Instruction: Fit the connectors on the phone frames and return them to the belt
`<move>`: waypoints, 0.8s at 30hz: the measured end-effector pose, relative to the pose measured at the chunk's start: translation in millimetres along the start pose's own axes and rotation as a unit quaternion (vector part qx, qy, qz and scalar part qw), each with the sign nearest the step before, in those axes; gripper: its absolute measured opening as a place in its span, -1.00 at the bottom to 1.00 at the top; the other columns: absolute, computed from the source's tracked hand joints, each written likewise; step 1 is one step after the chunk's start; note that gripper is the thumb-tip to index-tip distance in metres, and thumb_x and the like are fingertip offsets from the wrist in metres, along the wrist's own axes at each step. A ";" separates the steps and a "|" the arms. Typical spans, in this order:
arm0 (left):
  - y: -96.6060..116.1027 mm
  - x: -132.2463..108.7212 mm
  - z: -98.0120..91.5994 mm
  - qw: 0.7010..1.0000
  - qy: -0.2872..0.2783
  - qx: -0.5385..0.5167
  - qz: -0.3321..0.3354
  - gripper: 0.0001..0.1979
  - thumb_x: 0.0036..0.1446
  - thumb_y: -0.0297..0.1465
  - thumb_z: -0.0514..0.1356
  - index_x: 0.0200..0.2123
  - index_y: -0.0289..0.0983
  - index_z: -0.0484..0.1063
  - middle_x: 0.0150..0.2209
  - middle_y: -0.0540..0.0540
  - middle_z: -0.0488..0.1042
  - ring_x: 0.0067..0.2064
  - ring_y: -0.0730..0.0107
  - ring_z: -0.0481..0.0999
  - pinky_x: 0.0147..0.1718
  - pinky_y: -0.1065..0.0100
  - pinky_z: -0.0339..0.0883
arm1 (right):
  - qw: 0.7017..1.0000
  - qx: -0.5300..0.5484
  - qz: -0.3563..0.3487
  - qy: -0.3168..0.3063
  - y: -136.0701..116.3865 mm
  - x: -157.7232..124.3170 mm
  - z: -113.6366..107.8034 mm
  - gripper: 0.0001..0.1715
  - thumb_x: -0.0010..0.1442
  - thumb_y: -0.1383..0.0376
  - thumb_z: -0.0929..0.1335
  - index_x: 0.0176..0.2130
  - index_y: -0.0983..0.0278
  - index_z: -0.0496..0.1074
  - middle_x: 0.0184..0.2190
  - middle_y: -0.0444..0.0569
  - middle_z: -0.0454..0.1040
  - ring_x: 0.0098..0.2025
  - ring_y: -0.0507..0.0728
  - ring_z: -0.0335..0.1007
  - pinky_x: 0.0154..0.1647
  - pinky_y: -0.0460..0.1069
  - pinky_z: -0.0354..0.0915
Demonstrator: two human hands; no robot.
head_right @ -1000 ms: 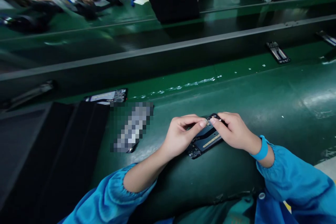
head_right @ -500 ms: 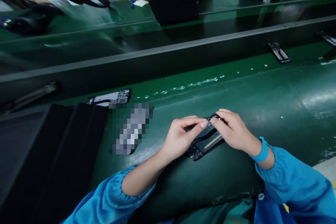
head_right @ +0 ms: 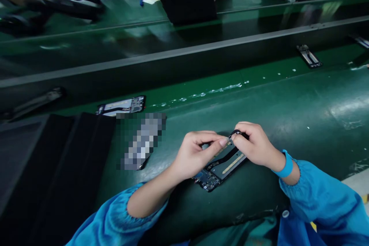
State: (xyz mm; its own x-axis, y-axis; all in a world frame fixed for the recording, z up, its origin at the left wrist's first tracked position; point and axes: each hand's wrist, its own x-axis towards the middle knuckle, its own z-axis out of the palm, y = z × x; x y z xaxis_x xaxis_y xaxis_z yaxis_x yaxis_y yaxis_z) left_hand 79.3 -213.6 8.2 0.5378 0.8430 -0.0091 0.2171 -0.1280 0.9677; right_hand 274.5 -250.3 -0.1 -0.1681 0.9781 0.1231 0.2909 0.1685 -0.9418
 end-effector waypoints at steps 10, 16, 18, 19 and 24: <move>-0.4 -1.6 -0.3 1.000 0.001 -0.025 -0.017 -0.77 0.20 -0.29 0.29 -0.38 -0.32 0.66 -0.54 -0.05 0.44 -0.51 0.50 0.28 -0.53 0.45 0.15 | 0.999 0.025 0.024 0.005 -0.9 -0.6 -0.3 -0.67 0.29 0.34 0.27 -0.51 0.23 0.16 -0.52 -0.17 0.16 -0.44 0.07 0.13 -0.40 0.00 0.04; 0.1 -2.4 0.8 1.000 0.007 -0.009 0.004 -0.76 0.22 -0.29 0.29 -0.39 -0.32 0.66 -0.57 -0.03 0.40 -0.51 0.51 0.28 -0.54 0.46 0.14 | 0.999 0.011 0.033 0.010 -1.4 -2.3 1.6 -0.68 0.30 0.31 0.30 -0.49 0.23 0.23 -0.50 -0.16 0.19 -0.42 0.08 0.16 -0.38 0.00 0.06; 0.2 -2.5 1.7 1.000 0.008 -0.012 0.006 -0.78 0.21 -0.31 0.29 -0.39 -0.32 0.67 -0.58 -0.02 0.40 -0.52 0.52 0.27 -0.55 0.46 0.13 | 0.999 0.006 0.032 0.017 -1.5 -2.6 2.3 -0.67 0.29 0.32 0.31 -0.50 0.23 0.21 -0.51 -0.17 0.18 -0.43 0.07 0.15 -0.39 0.00 0.04; 0.3 -2.5 2.0 1.000 0.010 -0.012 0.009 -0.78 0.21 -0.32 0.29 -0.39 -0.32 0.67 -0.58 -0.02 0.40 -0.53 0.53 0.27 -0.55 0.47 0.13 | 0.999 0.005 0.029 0.019 -1.7 -2.6 2.6 -0.67 0.29 0.32 0.31 -0.51 0.23 0.21 -0.52 -0.17 0.17 -0.43 0.07 0.14 -0.40 0.00 0.04; 1.3 -3.1 2.3 1.000 0.014 -0.004 0.008 -0.79 0.22 -0.33 0.29 -0.38 -0.32 0.67 -0.57 -0.03 0.42 -0.52 0.52 0.29 -0.55 0.47 0.14 | 0.999 0.007 0.024 0.021 -3.7 -1.7 2.5 -0.70 0.27 0.33 0.30 -0.50 0.23 0.22 -0.52 -0.17 0.18 -0.44 0.07 0.13 -0.41 -0.01 0.03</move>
State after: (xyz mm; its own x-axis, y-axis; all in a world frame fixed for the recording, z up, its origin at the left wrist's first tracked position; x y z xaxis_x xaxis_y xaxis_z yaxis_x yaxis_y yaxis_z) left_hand 79.8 -217.5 8.9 0.5176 0.8555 0.0139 0.2012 -0.1376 0.9698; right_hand 271.4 -253.0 2.4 -0.1145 0.9893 0.0908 0.2843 0.1202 -0.9512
